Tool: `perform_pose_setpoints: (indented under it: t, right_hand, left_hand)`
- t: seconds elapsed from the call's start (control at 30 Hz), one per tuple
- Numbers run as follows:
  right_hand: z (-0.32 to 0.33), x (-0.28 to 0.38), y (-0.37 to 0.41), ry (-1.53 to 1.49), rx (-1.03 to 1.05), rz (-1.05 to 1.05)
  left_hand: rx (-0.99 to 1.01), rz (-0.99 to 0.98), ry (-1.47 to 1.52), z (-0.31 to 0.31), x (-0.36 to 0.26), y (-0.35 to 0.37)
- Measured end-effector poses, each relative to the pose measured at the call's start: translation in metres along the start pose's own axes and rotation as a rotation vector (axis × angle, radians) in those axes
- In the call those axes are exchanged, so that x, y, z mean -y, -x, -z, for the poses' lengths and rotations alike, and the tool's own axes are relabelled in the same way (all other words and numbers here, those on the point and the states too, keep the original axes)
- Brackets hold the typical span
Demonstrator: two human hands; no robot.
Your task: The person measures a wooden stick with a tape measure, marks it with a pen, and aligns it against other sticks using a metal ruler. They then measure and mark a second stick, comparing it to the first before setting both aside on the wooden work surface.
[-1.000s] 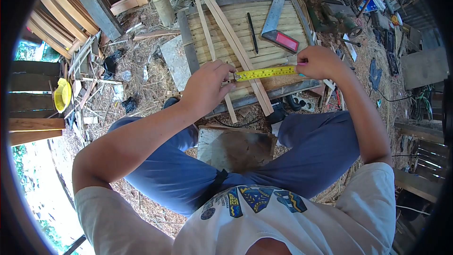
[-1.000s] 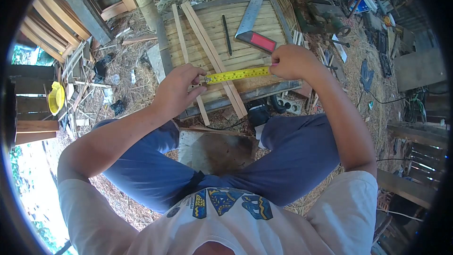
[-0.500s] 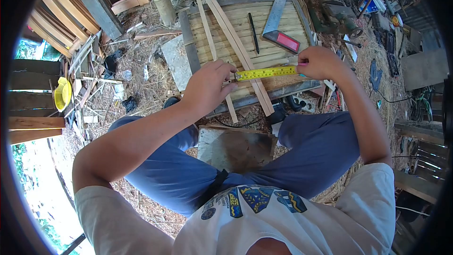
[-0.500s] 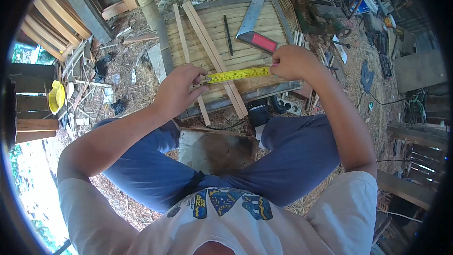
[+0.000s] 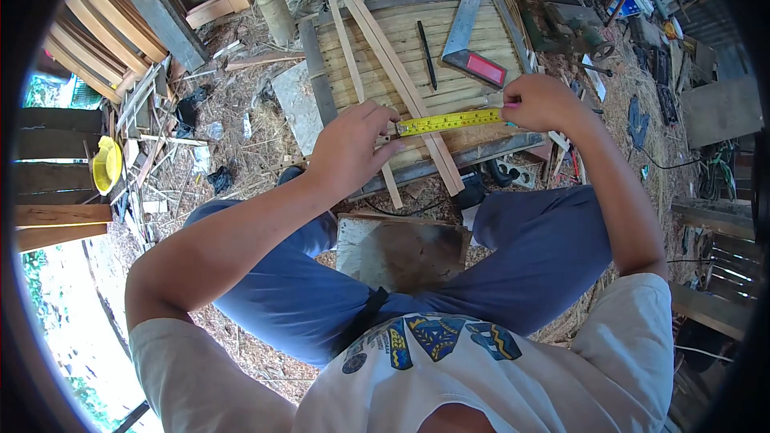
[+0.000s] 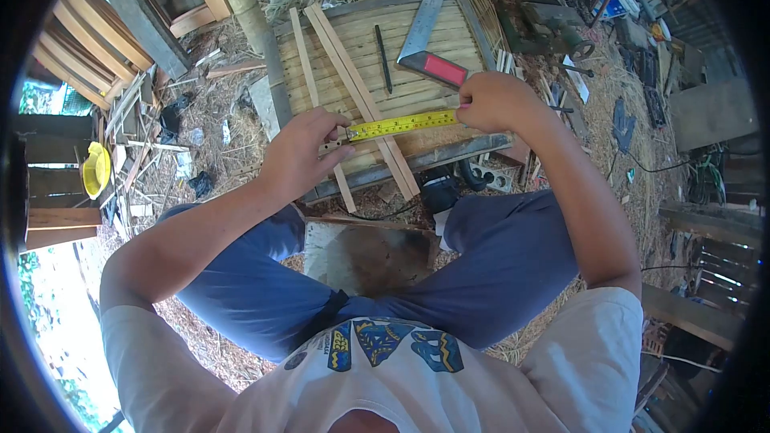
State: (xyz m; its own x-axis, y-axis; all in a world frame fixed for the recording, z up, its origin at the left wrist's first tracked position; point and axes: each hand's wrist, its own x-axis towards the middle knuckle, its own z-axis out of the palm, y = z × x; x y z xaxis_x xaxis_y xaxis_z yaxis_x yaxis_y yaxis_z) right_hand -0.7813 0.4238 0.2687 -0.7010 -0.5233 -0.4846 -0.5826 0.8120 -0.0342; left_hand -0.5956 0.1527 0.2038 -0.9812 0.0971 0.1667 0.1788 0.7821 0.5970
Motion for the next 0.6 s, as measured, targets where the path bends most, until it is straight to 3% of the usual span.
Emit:
perform_pose_setpoints:
  t: [0.6]
  right_hand:
    - [-0.009, -0.008, -0.005, -0.043, -0.073, 0.049]
  left_hand:
    - [0.029, 0.017, 0.031, 0.000, 0.000, -0.001]
